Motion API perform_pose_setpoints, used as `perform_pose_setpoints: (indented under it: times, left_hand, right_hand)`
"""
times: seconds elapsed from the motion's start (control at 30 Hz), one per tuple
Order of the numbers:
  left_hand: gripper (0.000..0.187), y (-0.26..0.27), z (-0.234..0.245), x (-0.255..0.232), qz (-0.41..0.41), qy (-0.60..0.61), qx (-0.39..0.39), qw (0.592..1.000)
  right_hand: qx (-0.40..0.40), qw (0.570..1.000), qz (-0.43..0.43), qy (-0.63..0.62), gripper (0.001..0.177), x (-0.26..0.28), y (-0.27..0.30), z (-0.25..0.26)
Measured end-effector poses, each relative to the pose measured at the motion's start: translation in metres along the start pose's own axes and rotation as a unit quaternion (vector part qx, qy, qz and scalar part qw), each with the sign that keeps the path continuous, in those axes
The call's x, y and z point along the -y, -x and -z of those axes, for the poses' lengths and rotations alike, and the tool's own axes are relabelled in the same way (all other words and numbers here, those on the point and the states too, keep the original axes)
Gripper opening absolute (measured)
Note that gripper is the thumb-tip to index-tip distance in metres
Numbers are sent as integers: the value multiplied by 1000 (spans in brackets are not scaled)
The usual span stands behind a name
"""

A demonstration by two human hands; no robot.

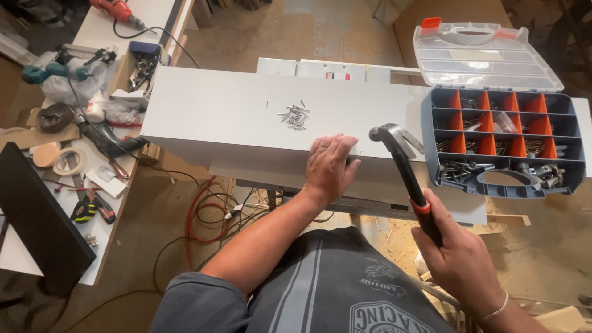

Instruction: The person is hammering a series of small nails into a white wooden panel, picking each nail from a pile on the board and driving it in with a hammer.

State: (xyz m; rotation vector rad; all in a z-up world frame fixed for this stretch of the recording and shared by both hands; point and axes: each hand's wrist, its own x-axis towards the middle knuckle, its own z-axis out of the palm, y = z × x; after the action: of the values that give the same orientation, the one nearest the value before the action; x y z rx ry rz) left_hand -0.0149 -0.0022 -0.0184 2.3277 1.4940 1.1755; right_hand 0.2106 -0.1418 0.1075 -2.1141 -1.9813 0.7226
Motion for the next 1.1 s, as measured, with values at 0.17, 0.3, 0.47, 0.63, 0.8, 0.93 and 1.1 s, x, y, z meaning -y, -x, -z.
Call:
perform_pose_setpoints:
  times: [0.17,0.3,0.47,0.63,0.8,0.93,1.1]
  left_hand:
    - [59,5,-12,9,-2,1,-28,1000]
    - [56,6,-10,9,1,-5,-22,1000]
    - [65,8,-16,11,-5,-26,-31,999]
    - [54,6,-11,11,-12,-5,-16,1000]
    - [58,7,-10,9,-2,0,-27,1000]
    - [60,8,-13,13,-7,0,-23,1000]
    - [57,7,-9,10,-9,10,-22,1000]
  right_hand:
    - [84,993,-54,56,72,8,-16,-14]
    - [2,999,19,44,72,-10,-8,-23]
    - [-148,970,192,-16,63,-30,-21,-44]
    - [-34,999,23,3,67,-23,-23,-34]
    - [-54,993,104,19,68,-35,-31,-53]
    - [-37,998,47,16,72,-35,-27,-50]
    - [-65,994,92,14,67,-35,-31,-57]
